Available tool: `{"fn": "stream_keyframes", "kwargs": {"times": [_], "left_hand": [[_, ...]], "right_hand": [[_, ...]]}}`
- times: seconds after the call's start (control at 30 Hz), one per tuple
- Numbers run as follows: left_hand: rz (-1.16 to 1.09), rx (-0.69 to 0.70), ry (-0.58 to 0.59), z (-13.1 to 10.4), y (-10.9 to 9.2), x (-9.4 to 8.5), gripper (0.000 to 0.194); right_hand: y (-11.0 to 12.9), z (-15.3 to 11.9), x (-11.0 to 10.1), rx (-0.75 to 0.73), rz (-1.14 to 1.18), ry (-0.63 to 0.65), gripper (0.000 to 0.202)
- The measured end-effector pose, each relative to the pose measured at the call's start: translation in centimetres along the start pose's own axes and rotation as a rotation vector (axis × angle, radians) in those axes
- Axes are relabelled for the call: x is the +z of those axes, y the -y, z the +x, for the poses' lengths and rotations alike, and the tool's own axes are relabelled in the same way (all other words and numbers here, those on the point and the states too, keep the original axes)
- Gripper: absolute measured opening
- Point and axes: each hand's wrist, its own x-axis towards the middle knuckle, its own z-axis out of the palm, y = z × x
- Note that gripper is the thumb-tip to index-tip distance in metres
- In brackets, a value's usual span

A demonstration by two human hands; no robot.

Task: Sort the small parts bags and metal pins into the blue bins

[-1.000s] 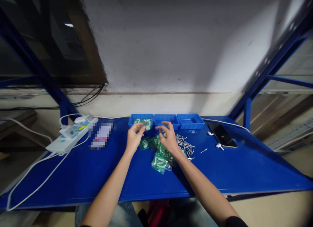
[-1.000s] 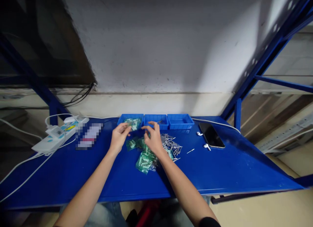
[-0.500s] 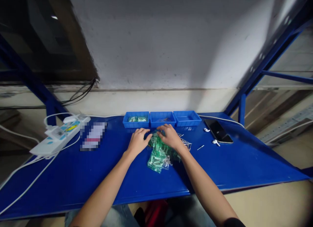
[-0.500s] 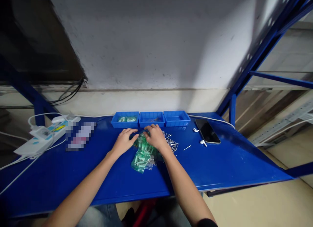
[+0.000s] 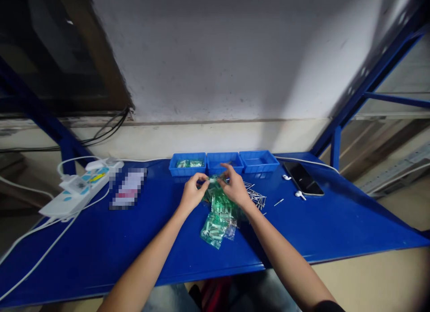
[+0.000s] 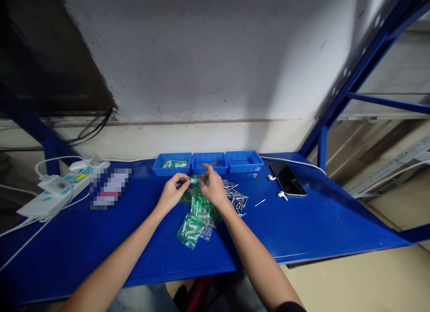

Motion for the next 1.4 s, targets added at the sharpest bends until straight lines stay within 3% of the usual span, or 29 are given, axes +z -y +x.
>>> {"fn": "stream_keyframes", "kwargs": {"times": [0.13, 0.27, 0.5, 0.7, 1.03, 1.4], "left_hand": [[-0.268, -0.14, 0.014, 0.0, -0.3, -0.1, 0.029], [-0.432, -0.212, -0.019, 0.0, -0.7, -0.2, 0.028], [-0.432, -0.23, -0.069, 0.0, -0.9, -0.6, 0.028], [-0.384, -0.257, 0.09, -0.1, -1.5, -1.0, 0.029], [-0.312, -0.211, 0.02, 0.0, -1.3, -1.3, 0.022], [-0.509, -0.258, 0.114, -0.6, -1.7, -0.2, 0.02]], "right_hand": [[0.9, 0.0, 0.1, 0.144, 0.37, 0.061, 0.026], [1.2, -0.2, 0.3, 0.197, 0.552, 0.098, 0.029], [1.5, -0.2, 0.0, 0.265, 0.557, 0.137, 0.029], [1.9, -0.1, -0.2, 0.273, 0.579, 0.072, 0.03], [1.5, -0.2, 0.6, 0.203, 0.515, 0.183, 0.028], [1.7, -0.3, 0.5, 0.173, 0.491, 0.191, 0.026]]}}
